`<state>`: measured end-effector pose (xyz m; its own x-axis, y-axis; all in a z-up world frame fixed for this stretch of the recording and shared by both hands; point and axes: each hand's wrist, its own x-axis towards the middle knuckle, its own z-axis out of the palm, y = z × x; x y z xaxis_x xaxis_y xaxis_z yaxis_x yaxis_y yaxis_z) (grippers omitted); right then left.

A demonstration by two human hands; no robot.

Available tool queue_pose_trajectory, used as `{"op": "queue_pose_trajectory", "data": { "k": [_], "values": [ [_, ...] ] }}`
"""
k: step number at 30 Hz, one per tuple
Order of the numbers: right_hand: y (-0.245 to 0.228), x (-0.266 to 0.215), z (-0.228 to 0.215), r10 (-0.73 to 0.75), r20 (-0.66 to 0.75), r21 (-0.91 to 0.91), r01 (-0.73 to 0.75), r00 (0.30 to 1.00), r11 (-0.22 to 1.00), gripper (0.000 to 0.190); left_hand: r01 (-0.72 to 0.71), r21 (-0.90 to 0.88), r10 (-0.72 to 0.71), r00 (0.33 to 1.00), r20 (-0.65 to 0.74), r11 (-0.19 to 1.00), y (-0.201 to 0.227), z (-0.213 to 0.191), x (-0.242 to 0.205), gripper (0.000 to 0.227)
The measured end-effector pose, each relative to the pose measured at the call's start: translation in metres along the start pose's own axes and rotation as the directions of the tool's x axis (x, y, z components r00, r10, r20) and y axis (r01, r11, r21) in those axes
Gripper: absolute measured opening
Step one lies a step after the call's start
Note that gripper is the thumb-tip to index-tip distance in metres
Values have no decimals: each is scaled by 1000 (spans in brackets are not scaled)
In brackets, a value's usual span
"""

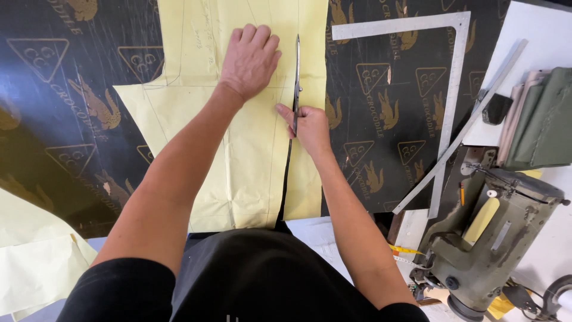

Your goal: The person uses shears to cut a large sheet of yellow pattern paper along drawn lines on a workbench. After cutting, they fold the pattern piece, write on it with a pencil, and then handle several folded pieces of green and beige fabric.

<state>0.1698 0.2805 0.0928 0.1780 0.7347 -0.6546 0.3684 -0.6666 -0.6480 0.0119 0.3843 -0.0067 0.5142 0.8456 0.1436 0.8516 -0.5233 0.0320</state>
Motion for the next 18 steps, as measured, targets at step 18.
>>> {"op": "queue_pose_trajectory", "data": {
  "k": [18],
  "values": [
    [-40,24,-12,35,12,-149,-32,999,988,58,-81,22,81,997,-17,997,-5,5,6,49]
  ]
}}
